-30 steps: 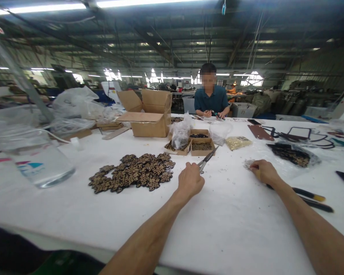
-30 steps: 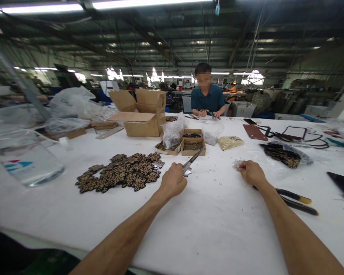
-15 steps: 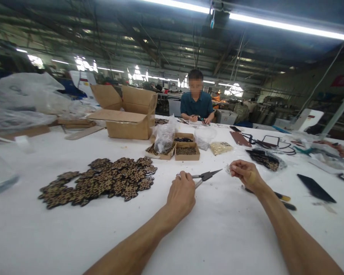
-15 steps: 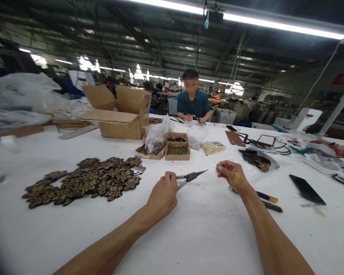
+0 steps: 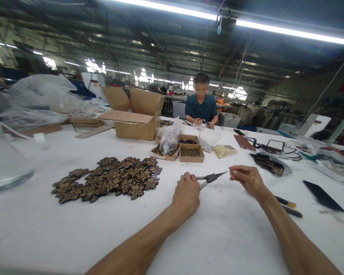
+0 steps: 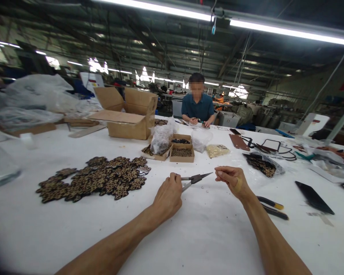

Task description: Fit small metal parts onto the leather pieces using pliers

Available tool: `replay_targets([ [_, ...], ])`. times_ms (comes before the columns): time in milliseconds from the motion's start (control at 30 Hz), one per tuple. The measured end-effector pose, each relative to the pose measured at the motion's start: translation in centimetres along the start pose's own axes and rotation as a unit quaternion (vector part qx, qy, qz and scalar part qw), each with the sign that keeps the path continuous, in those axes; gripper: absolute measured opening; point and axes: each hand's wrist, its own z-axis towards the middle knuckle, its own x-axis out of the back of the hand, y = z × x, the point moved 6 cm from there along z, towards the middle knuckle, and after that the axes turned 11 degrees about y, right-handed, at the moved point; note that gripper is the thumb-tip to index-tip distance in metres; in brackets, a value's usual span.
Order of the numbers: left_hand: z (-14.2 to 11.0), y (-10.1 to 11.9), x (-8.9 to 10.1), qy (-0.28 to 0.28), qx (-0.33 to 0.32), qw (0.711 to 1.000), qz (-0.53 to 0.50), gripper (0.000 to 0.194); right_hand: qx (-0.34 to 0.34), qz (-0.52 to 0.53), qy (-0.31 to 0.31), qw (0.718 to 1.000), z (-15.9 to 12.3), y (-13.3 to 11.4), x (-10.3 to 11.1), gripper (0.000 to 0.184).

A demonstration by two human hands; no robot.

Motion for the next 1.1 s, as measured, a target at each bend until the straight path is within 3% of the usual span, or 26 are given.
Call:
replay_targets([
  [767,-0.02,0.14,-0.13,0.028,-0.009,0.999,0.014,0.045,-0.021,-0.016,0.001,1.0,-0.54,0.11,-0.6,0.035],
  [1100,-0.01,0.55,0.45,0.032,-0.04,0.999,0.018,0.046,-0.068,0.03,-0.074,0.994,-0.91,0.13,-0.97,0.028],
])
